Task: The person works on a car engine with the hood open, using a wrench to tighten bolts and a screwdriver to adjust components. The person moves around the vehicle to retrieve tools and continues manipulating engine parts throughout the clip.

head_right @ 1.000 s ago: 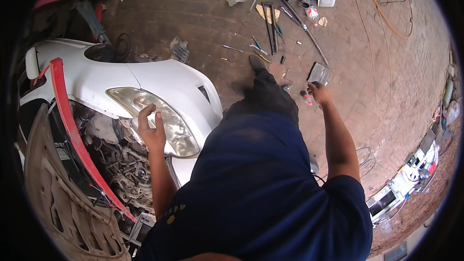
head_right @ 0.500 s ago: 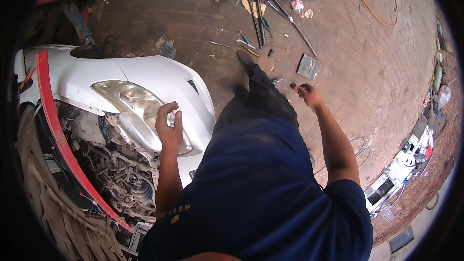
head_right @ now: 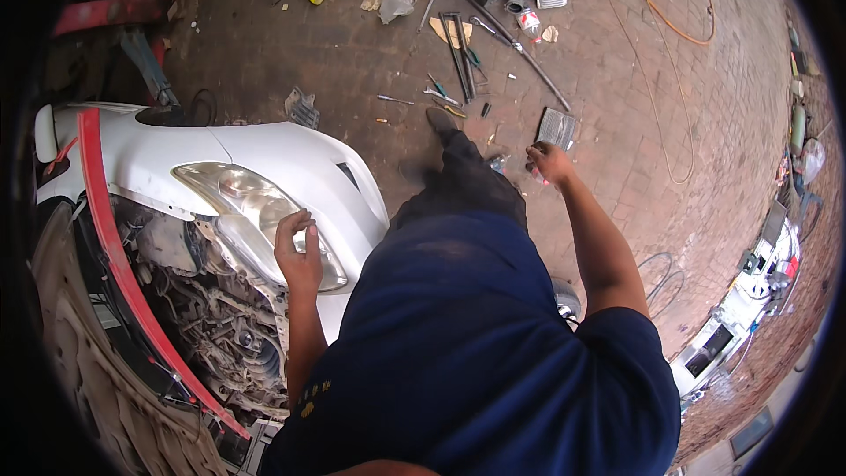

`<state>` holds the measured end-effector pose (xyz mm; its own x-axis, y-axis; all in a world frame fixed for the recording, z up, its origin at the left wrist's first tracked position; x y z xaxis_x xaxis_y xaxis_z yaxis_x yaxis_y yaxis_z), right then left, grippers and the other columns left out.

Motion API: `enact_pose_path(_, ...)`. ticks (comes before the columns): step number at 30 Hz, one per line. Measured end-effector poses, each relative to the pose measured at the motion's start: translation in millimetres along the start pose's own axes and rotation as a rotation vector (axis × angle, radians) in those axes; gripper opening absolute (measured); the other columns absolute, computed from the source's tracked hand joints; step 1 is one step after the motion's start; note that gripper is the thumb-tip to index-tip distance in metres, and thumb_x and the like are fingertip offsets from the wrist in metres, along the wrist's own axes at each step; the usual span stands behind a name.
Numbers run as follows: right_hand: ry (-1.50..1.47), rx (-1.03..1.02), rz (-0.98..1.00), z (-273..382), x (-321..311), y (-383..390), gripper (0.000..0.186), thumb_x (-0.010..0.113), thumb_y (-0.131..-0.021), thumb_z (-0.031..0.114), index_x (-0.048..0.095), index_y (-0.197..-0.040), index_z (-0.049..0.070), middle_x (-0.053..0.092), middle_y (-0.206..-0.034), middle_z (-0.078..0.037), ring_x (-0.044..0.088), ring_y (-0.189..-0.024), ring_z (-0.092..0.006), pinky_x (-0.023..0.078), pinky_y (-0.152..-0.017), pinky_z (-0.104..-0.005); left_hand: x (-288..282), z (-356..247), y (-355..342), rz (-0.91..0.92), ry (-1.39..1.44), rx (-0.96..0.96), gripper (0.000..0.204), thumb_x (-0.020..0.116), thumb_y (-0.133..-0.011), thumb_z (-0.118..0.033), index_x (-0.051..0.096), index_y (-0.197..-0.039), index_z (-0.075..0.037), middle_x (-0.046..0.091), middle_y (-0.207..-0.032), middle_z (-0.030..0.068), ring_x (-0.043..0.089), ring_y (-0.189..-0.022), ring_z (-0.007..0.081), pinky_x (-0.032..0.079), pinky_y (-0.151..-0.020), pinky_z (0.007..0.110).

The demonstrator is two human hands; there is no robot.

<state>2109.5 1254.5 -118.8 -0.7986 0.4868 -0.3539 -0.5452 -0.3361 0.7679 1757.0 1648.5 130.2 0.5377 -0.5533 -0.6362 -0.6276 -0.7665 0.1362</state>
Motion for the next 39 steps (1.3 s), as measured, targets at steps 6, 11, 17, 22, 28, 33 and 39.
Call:
enact_pose_path(6,0.014,0.015,0.058,20.3,4.2,6.2,0.040,0.063,-0.099,0.030,0.065,-0.114,-0.007,0.072,-0.095,-0.014,0.068,-0.081,-0.0209,0.056,-0.074,-0.0354,8.9,-8.7,5.5,0.002,0.025,0.011,0.026,0.065,-0.088,0.000,0.066,-0.114,0.002,0.067,-0.109,0.0146,0.066,-0.095,0.0232,0.051,-0.090,0.036)
enact_pose_path(11,0.015,0.024,-0.003,-10.3,-6.4,1.2,0.042,0.066,-0.095,0.031,0.067,-0.111,-0.008,0.073,-0.099,-0.017,0.070,-0.089,-0.0233,0.057,-0.077,-0.0371,13.3,-13.1,3.5,0.014,0.042,0.007,0.026,0.066,-0.089,-0.002,0.066,-0.115,0.001,0.067,-0.107,0.0144,0.064,-0.093,0.0235,0.051,-0.088,0.037)
enact_pose_path(17,0.097,0.014,-0.032,-34.6,-20.6,-7.1,0.044,0.066,-0.093,0.035,0.069,-0.110,-0.006,0.074,-0.095,-0.017,0.071,-0.086,-0.0251,0.055,-0.080,-0.0366,13.4,-17.0,4.5,0.010,0.048,0.017,0.025,0.068,-0.088,-0.003,0.067,-0.113,0.000,0.067,-0.106,0.0148,0.066,-0.094,0.0256,0.052,-0.087,0.037)
enact_pose_path(22,0.121,0.072,-0.015,-58.4,-15.4,-19.4,0.047,0.062,-0.092,0.040,0.072,-0.113,-0.001,0.076,-0.100,-0.016,0.073,-0.094,-0.0287,0.055,-0.085,-0.0391,23.0,-19.5,-15.8,0.011,0.038,0.035,0.025,0.070,-0.087,-0.004,0.068,-0.112,-0.002,0.069,-0.105,0.0145,0.069,-0.095,0.0279,0.053,-0.087,0.038)
enact_pose_path(28,0.161,0.035,0.105,-24.8,-9.0,-83.2,0.038,0.066,-0.095,0.030,0.071,-0.109,-0.005,0.074,-0.094,-0.015,0.070,-0.082,-0.0226,0.055,-0.076,-0.0356,19.7,-38.5,-56.7,-0.066,-0.023,0.073,0.027,0.071,-0.088,-0.004,0.067,-0.114,-0.002,0.070,-0.104,0.0145,0.070,-0.094,0.0288,0.054,-0.086,0.037)
enact_pose_path(33,0.075,-0.061,0.018,50.3,-50.7,-139.0,0.031,0.064,-0.097,0.023,0.068,-0.107,-0.006,0.072,-0.089,-0.012,0.066,-0.077,-0.0187,0.053,-0.071,-0.0334,27.6,-55.7,-111.0,-0.111,0.004,0.081,0.028,0.070,-0.087,-0.001,0.066,-0.115,-0.001,0.068,-0.106,0.0163,0.070,-0.092,0.0275,0.053,-0.085,0.036)
enact_pose_path(39,-0.040,-0.078,-0.070,138.8,-93.1,-189.8,0.032,0.061,-0.099,0.025,0.068,-0.106,-0.006,0.071,-0.088,-0.010,0.065,-0.075,-0.0186,0.053,-0.073,-0.0336,31.7,-46.5,-171.0,-0.114,-0.036,-0.003,0.026,0.070,-0.089,-0.007,0.067,-0.114,0.001,0.069,-0.105,0.0155,0.069,-0.088,0.0272,0.053,-0.083,0.037)
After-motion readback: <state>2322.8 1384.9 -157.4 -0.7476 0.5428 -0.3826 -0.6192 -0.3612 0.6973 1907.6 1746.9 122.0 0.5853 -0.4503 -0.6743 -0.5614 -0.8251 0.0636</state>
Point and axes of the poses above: each hand's wrist, its own y-axis away from the middle knuckle, its own x-axis out of the palm, z = x × y, the point moved 5 cm from there along -y, towards the middle knuckle
